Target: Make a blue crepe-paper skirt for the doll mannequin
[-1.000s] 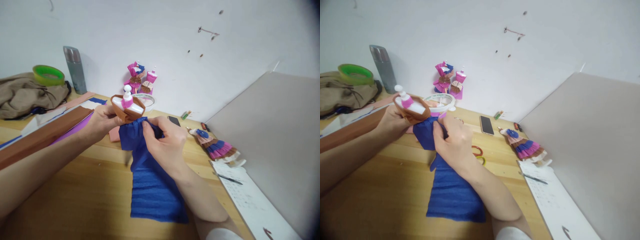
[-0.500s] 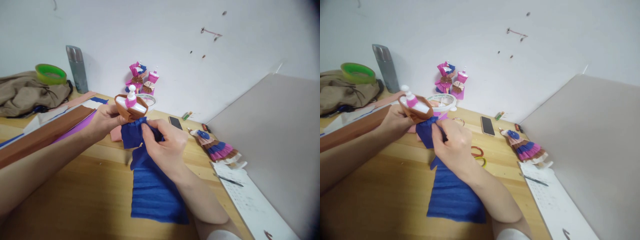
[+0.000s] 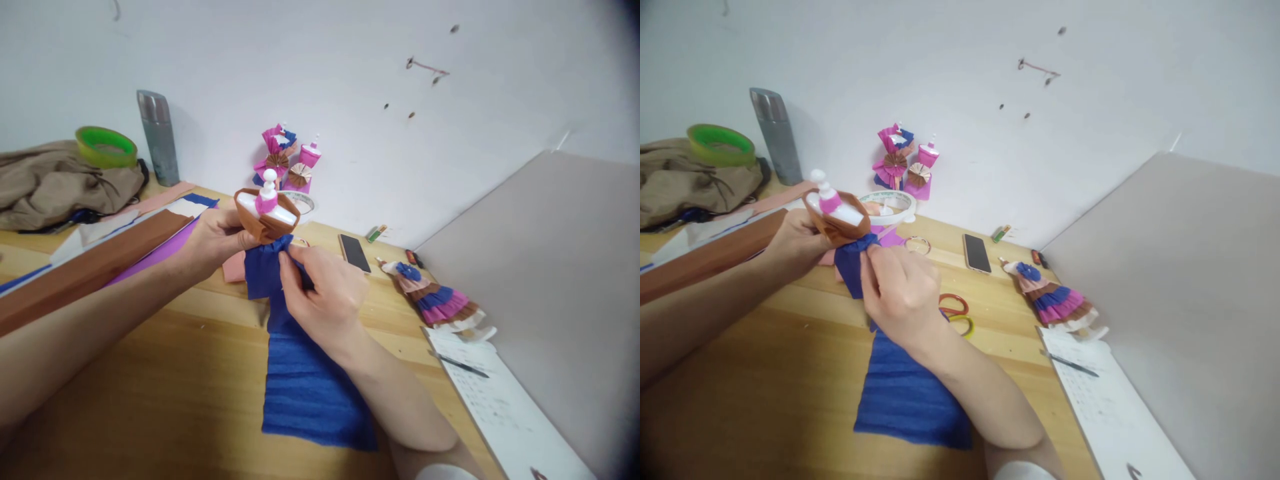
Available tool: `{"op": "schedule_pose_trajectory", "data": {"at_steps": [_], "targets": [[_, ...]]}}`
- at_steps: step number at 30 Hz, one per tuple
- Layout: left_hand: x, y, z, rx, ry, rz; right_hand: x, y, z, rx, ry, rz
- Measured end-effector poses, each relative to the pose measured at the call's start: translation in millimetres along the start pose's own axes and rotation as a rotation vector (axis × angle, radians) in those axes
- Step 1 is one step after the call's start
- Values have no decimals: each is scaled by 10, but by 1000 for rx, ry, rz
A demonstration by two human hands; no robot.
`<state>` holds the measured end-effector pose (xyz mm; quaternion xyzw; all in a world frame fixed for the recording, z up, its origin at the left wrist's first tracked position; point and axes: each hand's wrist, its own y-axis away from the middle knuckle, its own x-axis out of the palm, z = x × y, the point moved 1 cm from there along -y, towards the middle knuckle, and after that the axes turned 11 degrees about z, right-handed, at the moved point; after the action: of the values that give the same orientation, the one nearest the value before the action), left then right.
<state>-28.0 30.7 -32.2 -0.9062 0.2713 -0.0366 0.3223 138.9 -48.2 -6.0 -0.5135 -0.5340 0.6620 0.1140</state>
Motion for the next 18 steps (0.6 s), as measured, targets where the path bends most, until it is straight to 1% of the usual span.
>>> {"op": "schedule_pose_trajectory", "data": {"at_steps": [5,11,15,18], "targets": [[11,-13,-24,1,21,3,17,10,11,-43,32,10],[35,-22,-65,-35,53,-6,21,10,28,-61,25,18],[35,-25,-65,-24,67,-20,33,13,30,-62,46,44],[6,-19,-36,-26,28,-18,42,22,42,-60,45,79]]}}
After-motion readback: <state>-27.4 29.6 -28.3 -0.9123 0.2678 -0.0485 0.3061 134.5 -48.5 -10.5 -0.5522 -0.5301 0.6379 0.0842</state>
